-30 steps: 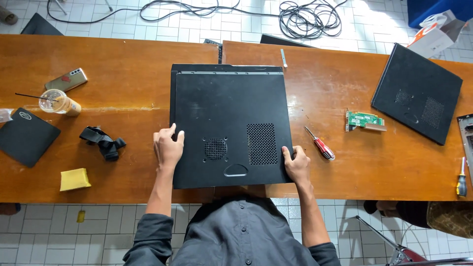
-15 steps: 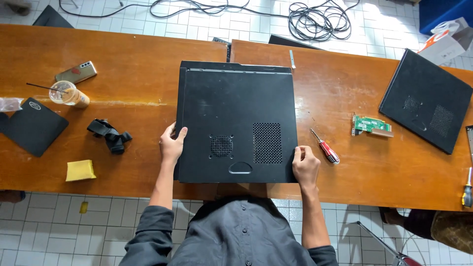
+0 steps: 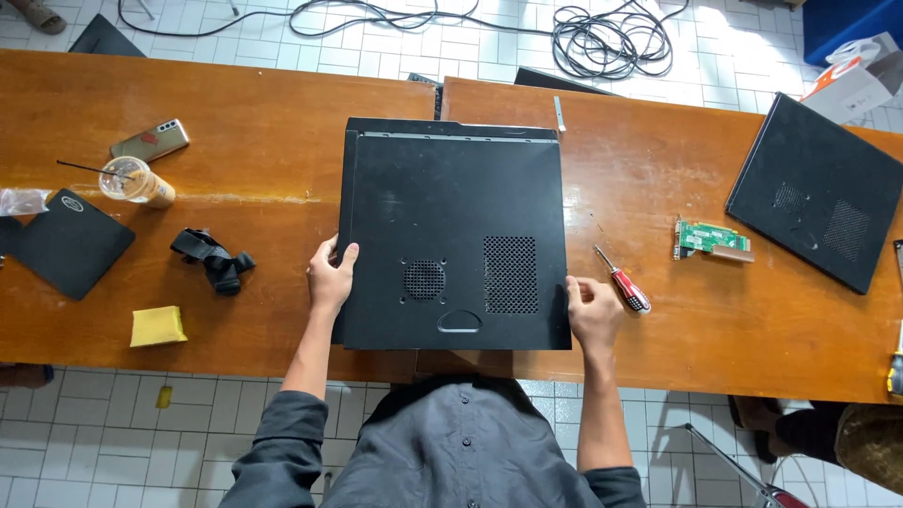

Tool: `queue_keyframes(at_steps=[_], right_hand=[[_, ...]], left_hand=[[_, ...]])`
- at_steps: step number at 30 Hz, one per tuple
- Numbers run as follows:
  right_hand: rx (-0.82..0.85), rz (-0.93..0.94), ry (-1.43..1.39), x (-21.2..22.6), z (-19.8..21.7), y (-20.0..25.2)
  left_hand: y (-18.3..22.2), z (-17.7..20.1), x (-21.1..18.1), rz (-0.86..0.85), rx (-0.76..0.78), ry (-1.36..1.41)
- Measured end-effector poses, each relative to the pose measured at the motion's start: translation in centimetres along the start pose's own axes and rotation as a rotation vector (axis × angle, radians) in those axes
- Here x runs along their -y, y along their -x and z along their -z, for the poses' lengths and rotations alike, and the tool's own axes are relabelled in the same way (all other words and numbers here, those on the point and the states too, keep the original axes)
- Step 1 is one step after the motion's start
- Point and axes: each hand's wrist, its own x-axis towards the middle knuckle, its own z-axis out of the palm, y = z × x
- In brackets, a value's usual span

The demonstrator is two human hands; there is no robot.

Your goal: Removing the side panel and unscrewing the rear fasteners of a desktop computer case using a screwdriver.

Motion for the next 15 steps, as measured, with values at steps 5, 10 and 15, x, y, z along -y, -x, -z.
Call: queue_keyframes(at_steps=[5, 10, 15], right_hand=[[0.261, -0.219, -0.467, 4.4, 0.9, -0.1], [0.306, -0.331, -0.736, 4.3, 0.3, -0.2], [0.334, -0.319, -0.792, 3.1, 0.2, -1.1]], left_hand=[[0.5, 0.7, -1.9, 0.015, 0.059, 0.044], [0.7, 1.0, -2.0, 0.053, 0.108, 0.055], [0.4, 0.9, -1.6, 0.027, 0.079, -0.017]])
